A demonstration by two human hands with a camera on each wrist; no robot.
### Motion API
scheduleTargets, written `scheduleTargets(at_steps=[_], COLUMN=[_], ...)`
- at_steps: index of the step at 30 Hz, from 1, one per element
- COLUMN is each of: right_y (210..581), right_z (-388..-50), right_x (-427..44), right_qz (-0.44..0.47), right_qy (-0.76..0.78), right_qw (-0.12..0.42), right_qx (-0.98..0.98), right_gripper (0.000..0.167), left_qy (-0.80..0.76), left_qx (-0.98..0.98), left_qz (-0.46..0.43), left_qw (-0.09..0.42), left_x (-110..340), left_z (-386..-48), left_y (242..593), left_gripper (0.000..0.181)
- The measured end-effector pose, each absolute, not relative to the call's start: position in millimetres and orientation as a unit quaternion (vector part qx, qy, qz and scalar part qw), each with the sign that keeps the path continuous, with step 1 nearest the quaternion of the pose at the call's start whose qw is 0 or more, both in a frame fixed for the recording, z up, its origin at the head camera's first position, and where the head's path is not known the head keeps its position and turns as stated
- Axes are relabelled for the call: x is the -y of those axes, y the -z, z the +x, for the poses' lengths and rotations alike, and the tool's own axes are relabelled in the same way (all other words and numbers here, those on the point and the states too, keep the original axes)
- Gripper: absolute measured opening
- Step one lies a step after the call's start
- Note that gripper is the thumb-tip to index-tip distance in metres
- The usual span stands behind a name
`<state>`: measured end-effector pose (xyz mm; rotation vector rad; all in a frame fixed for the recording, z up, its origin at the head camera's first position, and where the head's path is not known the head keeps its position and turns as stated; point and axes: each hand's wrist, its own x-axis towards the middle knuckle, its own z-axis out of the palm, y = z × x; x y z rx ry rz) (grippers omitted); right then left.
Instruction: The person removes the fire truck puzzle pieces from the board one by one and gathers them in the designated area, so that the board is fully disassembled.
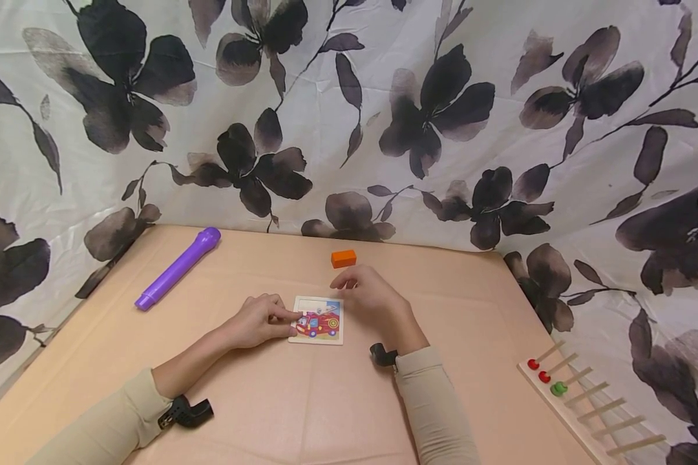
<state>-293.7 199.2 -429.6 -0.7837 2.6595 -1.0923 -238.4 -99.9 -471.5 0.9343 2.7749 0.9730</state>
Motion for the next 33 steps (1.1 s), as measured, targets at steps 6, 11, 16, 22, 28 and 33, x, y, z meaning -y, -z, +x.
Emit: scheduleTargets(at_steps=[6,11,16,22,28,33], right_y=[432.1,434.9,437.7,440.6,440.2,441.0], right_z=[-293.5,-292.9,-293.8,-296.3,-295.6,-294.5], right_x=[-195.8,-193.3,-190.6,-186.4,-183.8,-182.9], right_qz=[-0.273,-0.264,-0.27,-0.294,-0.296,-0.286], right_qy=[0.36,0.363,0.355,0.326,0.309,0.31], right_qw=[0.12,0.151,0.159,0.155,0.154,0.162], right_qx=[-0.884,-0.88,-0.881,-0.885,-0.891,-0.892], right_gripper=[0.018,0.019,0.019,0.014,0.012,0.011], left_qy=[-0.316,-0.317,-0.318,-0.322,-0.32,-0.32], left_qx=[-0.9,-0.9,-0.899,-0.899,-0.899,-0.899], left_qz=[0.301,0.299,0.299,0.296,0.297,0.297], left_qw=[0.026,0.028,0.028,0.031,0.027,0.029], left_x=[99.0,97.9,97.0,96.9,96.7,97.0], left_z=[-238.9,-239.2,-239.5,-239.7,-240.4,-240.1], left_y=[470.5,470.0,469.5,468.3,468.2,468.4], left_gripper=[0.038,0.038,0.037,0.037,0.037,0.037])
